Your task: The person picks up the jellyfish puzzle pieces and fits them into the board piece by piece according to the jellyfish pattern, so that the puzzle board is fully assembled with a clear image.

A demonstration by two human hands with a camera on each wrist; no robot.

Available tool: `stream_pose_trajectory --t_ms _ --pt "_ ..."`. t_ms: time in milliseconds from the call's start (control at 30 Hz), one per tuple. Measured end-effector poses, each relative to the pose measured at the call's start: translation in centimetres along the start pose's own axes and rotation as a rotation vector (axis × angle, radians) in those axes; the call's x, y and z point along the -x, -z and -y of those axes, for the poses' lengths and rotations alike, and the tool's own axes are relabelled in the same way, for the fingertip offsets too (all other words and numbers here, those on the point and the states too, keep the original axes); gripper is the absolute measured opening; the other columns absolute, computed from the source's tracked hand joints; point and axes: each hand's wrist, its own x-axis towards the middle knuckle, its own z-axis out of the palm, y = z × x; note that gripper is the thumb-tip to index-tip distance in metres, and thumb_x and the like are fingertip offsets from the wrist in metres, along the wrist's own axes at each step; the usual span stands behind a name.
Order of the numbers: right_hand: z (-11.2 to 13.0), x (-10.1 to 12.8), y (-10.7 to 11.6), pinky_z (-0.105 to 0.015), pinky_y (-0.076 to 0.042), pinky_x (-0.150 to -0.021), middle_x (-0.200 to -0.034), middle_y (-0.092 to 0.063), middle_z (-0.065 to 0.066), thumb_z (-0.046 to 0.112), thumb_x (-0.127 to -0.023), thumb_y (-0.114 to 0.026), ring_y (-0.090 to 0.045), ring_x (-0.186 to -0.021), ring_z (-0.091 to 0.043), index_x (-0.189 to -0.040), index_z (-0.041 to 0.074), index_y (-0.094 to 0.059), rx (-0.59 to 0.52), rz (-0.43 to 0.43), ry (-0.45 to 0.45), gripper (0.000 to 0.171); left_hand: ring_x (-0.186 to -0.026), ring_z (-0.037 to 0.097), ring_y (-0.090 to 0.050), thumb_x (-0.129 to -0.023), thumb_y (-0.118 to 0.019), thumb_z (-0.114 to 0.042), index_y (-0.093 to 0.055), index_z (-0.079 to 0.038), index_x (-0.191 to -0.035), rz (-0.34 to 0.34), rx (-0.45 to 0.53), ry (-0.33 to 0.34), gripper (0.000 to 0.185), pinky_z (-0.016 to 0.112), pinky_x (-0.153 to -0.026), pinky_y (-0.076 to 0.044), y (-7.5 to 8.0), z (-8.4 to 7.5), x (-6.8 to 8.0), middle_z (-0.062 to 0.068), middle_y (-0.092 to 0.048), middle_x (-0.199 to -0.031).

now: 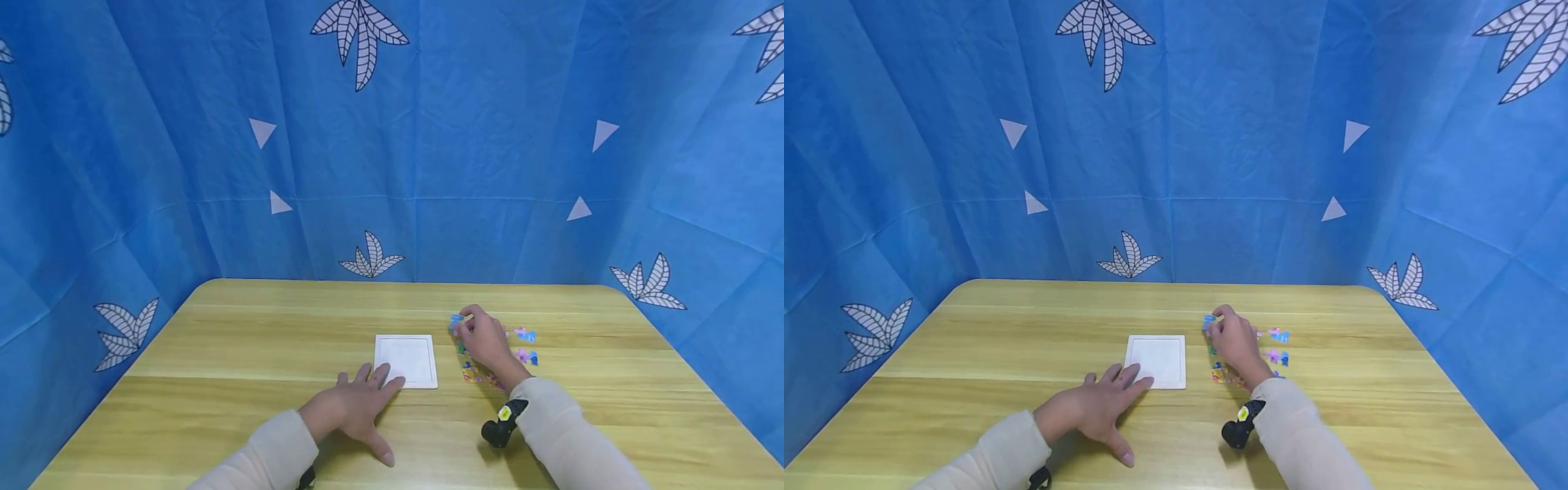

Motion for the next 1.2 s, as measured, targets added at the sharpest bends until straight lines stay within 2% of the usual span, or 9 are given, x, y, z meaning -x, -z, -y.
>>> stream_pose_trajectory --t_ms 100,200,467,767,933,1200 --pt "0.5 0.1 -0.4 -0.033 -0.046 -0.056 -0.087 -0.069 -0.007 0.014 -0.092 -0.057 -0.053 -0.054 -0.013 -0.118 0.005 -0.056 -0.044 0.017 0.000 0.028 -0.141 0.043 -0.013 -0.055 -0.071 -0.072 -0.016 -0.026 -0.152 -0.004 -0.004 -0.004 0.120 0.071 -0.103 -0.020 -0.1 0.1 -0.1 0.013 -0.012 -0.158" --pt "1.0 0.2 -1.0 -0.028 -0.043 -0.050 -0.085 -0.067 -0.006 0.013 -0.093 -0.054 -0.050 -0.051 -0.013 -0.118 0.006 -0.056 -0.073 0.039 0.002 0.027 -0.141 0.043 -0.013 -0.055 -0.071 -0.073 -0.016 -0.026 -0.152 -0.005 -0.009 -0.003 0.120 0.071 -0.103 -0.020 -0.2 0.1 -0.1 0.013 -0.012 -0.158" --pt "2.4 0.7 -2.0 -0.028 -0.043 -0.048 -0.075 -0.064 -0.002 0.014 -0.091 -0.060 -0.050 -0.051 -0.013 -0.117 0.004 -0.060 -0.136 0.105 0.007 0.027 -0.141 0.043 -0.015 -0.055 -0.070 -0.074 -0.017 -0.027 -0.151 -0.002 -0.016 -0.001 0.120 0.071 -0.102 -0.021 -0.2 0.1 -0.1 0.013 -0.013 -0.158" --pt "4.0 0.8 -3.2 -0.026 -0.044 -0.052 -0.073 -0.063 -0.002 0.013 -0.089 -0.065 -0.053 -0.058 -0.012 -0.113 0.003 -0.063 -0.127 0.123 0.031 0.027 -0.141 0.042 -0.016 -0.056 -0.068 -0.076 -0.016 -0.028 -0.152 -0.001 -0.048 0.000 0.119 0.070 -0.102 -0.023 -0.2 0.1 -0.1 0.011 -0.013 -0.158" --pt "4.6 0.8 -3.8 -0.025 -0.043 -0.049 -0.069 -0.063 -0.002 0.011 -0.086 -0.067 -0.054 -0.054 -0.010 -0.109 0.000 -0.065 -0.155 0.132 0.047 0.025 -0.141 0.041 -0.016 -0.056 -0.068 -0.076 -0.016 -0.028 -0.151 0.002 -0.044 0.004 0.118 0.070 -0.102 -0.022 -0.1 0.1 -0.1 0.012 -0.013 -0.158" --pt "5.3 0.6 -4.9 -0.025 -0.049 -0.048 -0.076 -0.066 -0.007 0.011 -0.086 -0.067 -0.058 -0.052 -0.011 -0.112 -0.001 -0.065 -0.219 0.208 0.014 0.028 -0.142 0.040 -0.017 -0.058 -0.067 -0.077 -0.017 -0.029 -0.151 0.005 -0.074 0.008 0.116 0.069 -0.102 -0.024 -0.1 -0.1 -0.1 0.010 -0.013 -0.158"
